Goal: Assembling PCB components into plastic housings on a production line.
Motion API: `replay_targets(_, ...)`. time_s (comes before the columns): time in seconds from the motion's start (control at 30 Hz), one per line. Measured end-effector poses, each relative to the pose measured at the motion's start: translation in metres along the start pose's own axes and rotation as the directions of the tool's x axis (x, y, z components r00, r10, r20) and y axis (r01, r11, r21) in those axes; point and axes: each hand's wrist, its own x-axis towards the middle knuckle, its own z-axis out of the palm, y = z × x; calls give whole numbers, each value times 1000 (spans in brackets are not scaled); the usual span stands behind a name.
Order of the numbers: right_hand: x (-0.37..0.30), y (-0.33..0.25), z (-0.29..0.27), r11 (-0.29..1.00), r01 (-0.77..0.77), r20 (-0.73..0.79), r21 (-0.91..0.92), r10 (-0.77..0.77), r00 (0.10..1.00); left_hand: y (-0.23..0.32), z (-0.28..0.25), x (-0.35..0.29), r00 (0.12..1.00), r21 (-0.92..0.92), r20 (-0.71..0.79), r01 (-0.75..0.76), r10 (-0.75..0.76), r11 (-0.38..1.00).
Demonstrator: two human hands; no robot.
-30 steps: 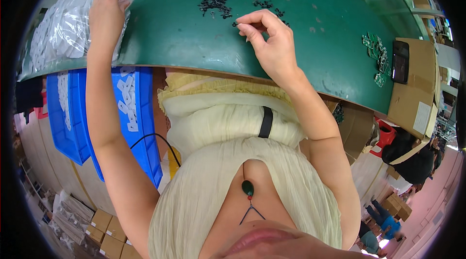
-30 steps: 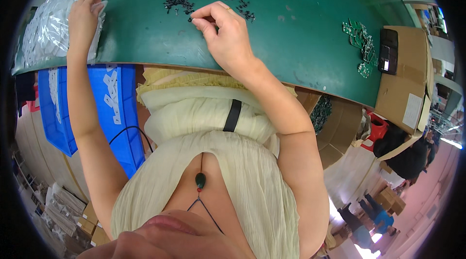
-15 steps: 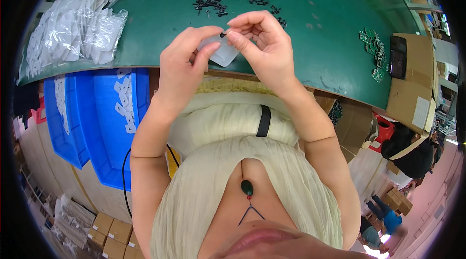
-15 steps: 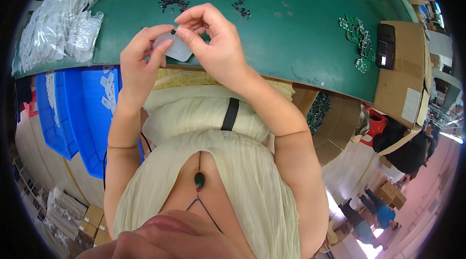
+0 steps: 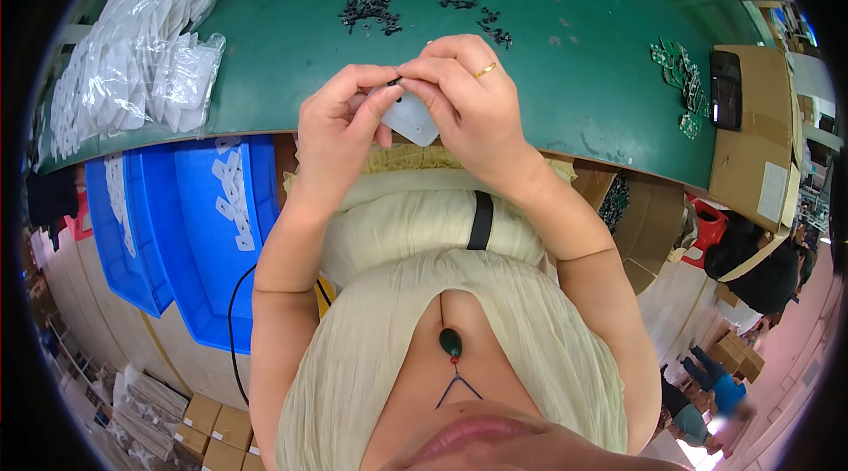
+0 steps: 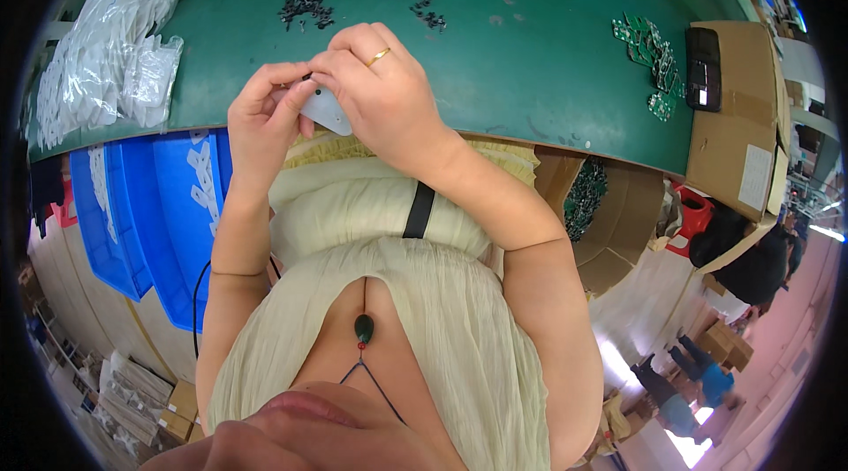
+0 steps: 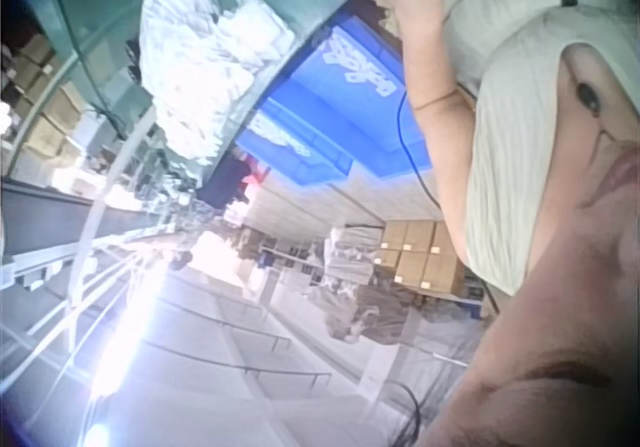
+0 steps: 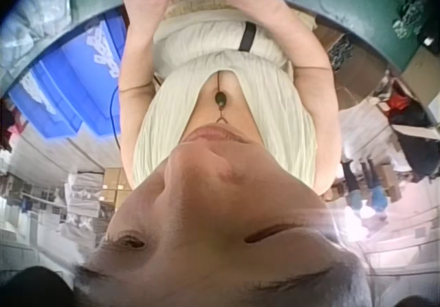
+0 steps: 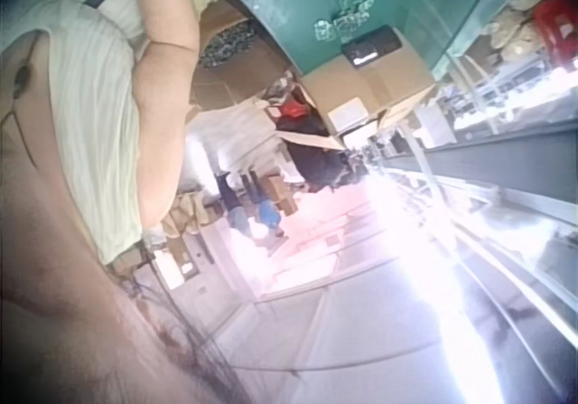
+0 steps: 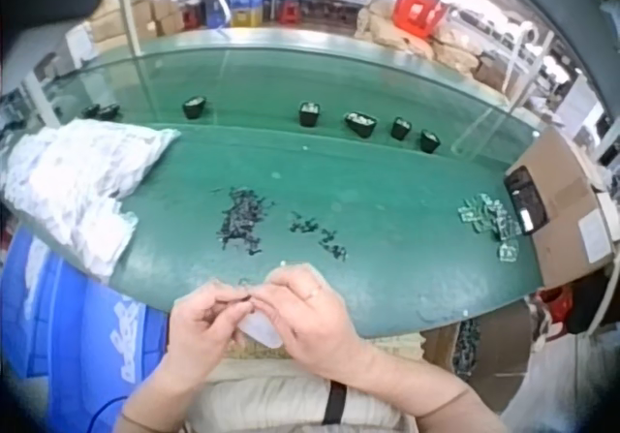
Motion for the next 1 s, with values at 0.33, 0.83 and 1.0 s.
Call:
replay_targets(0.33, -3, 6, 2, 993, 13, -21, -121, -16, 1000, 3, 6, 1, 992, -195, 41, 123, -117, 973)
replay_targets(0.83, -4, -5, -1, 888, -434, 127, 152, 418, 900, -11, 15, 1, 969, 57, -137, -201, 207, 978)
replay_targets(1.0, -6, 6, 2, 985, -168, 31, 29, 167, 985, -8, 14, 1, 985, -66, -104, -147, 140, 987)
